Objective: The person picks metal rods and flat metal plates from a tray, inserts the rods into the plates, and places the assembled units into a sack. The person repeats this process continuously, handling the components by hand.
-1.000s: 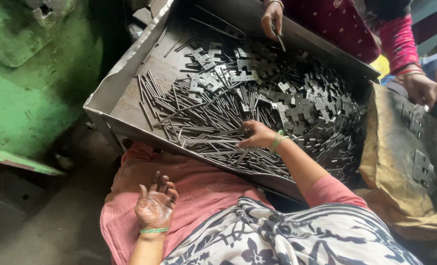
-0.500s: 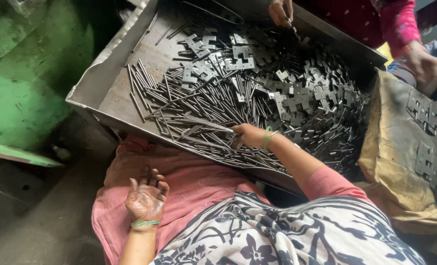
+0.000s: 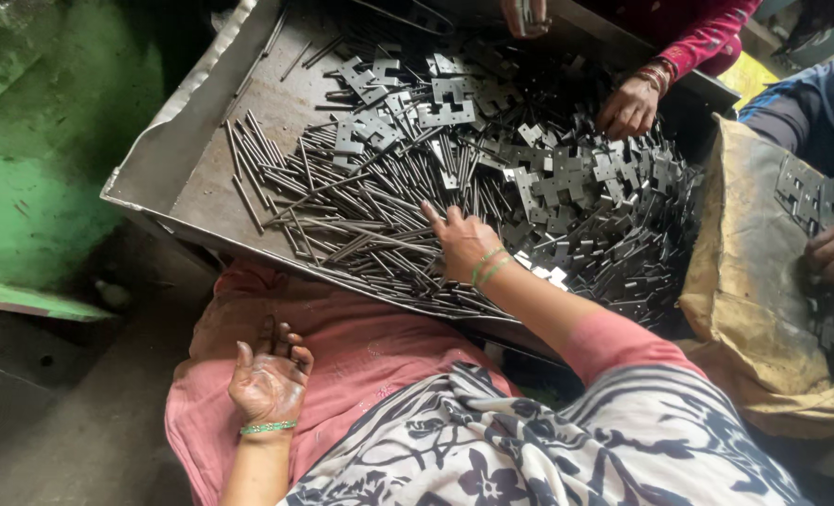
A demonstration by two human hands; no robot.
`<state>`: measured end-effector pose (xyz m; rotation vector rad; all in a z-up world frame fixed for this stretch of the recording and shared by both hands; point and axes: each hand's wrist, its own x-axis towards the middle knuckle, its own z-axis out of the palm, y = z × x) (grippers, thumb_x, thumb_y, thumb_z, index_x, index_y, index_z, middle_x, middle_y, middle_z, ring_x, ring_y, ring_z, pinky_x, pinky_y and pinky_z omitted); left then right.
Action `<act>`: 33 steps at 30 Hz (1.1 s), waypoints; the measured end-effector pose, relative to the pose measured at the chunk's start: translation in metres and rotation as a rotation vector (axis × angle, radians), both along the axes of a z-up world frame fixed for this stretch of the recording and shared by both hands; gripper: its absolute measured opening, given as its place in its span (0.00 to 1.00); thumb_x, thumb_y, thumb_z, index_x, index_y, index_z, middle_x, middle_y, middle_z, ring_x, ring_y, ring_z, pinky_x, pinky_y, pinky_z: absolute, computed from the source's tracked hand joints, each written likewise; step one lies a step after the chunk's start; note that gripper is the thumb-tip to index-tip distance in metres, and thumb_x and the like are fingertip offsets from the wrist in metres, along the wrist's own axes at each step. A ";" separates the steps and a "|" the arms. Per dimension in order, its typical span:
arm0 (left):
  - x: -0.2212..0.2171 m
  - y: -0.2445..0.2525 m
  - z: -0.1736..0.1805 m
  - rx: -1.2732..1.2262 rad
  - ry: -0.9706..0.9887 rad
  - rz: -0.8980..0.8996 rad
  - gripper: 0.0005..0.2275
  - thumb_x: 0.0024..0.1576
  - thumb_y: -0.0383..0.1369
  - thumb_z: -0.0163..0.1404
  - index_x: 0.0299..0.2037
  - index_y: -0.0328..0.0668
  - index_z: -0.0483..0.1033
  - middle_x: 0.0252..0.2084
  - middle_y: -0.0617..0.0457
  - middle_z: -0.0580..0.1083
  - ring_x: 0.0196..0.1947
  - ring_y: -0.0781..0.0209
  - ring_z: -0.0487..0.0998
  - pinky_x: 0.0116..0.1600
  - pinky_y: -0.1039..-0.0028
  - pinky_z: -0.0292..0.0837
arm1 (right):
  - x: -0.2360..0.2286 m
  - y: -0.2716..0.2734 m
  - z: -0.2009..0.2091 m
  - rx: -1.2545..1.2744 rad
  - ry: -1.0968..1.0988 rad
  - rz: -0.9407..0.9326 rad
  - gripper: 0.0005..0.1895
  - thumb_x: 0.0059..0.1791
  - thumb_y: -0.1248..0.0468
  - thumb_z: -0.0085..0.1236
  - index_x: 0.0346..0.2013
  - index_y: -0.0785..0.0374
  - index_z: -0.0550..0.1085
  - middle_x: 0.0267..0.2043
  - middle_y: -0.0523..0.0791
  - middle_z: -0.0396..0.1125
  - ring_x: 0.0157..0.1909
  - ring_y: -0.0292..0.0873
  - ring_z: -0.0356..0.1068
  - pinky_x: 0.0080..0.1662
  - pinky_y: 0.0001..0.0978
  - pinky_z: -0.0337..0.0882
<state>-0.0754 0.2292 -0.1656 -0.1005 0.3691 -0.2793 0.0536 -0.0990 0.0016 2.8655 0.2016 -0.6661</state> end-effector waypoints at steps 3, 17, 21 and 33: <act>0.001 -0.001 -0.001 0.009 0.013 0.013 0.23 0.63 0.44 0.55 0.62 0.37 0.72 0.53 0.45 0.77 0.52 0.51 0.75 0.55 0.63 0.70 | 0.008 -0.011 -0.005 0.013 0.042 -0.008 0.57 0.45 0.50 0.65 0.78 0.53 0.39 0.55 0.57 0.63 0.49 0.57 0.72 0.46 0.46 0.77; 0.004 0.003 -0.008 0.045 0.051 -0.007 0.23 0.63 0.44 0.56 0.63 0.37 0.73 0.53 0.45 0.77 0.52 0.51 0.75 0.57 0.63 0.70 | -0.044 -0.215 0.042 0.041 -0.436 -0.506 0.50 0.49 0.35 0.59 0.75 0.60 0.55 0.54 0.61 0.67 0.54 0.59 0.71 0.53 0.48 0.73; 0.002 0.001 -0.010 0.096 0.039 0.000 0.23 0.63 0.44 0.56 0.63 0.38 0.73 0.53 0.46 0.78 0.52 0.52 0.75 0.57 0.63 0.70 | -0.032 -0.206 0.043 -0.052 -0.243 -0.641 0.49 0.49 0.35 0.53 0.77 0.54 0.49 0.57 0.59 0.67 0.58 0.56 0.70 0.53 0.47 0.75; -0.007 0.003 -0.014 0.172 0.046 0.025 0.21 0.65 0.45 0.55 0.61 0.38 0.74 0.53 0.47 0.77 0.53 0.53 0.75 0.58 0.64 0.70 | -0.097 -0.214 0.080 -0.146 0.013 -0.579 0.50 0.44 0.60 0.56 0.78 0.41 0.46 0.62 0.55 0.67 0.65 0.57 0.66 0.66 0.45 0.66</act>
